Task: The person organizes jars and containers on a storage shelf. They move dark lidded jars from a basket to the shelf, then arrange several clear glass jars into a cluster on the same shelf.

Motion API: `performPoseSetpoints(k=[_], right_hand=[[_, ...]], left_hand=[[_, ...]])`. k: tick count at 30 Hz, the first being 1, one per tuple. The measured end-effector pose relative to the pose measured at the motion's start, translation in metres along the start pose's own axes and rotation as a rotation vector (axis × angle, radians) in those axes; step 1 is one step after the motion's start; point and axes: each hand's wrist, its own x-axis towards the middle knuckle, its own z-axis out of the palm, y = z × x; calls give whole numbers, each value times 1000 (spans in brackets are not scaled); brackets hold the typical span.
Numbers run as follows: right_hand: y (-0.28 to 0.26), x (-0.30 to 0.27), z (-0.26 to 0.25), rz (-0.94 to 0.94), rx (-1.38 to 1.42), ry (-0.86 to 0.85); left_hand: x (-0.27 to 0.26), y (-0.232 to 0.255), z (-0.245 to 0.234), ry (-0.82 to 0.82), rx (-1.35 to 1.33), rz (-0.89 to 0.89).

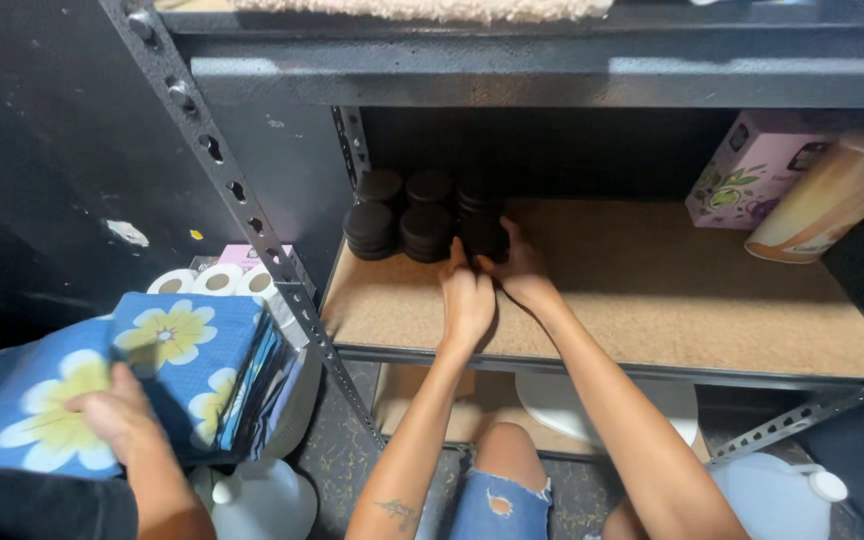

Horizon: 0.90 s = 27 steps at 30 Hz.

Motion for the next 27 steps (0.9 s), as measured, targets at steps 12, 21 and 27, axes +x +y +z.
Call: performPoseSetpoints(k=[12,21,27], right_hand=[[-3,-6,-7,16,-1,-12],[-3,-70,-42,-45,195,0],[20,-196,-111,-87,149,76]], left_hand=[[-7,8,-9,42,-68,-66],[-10,-8,5,320,-1,394],[-106,64,38,-132,-323,288]])
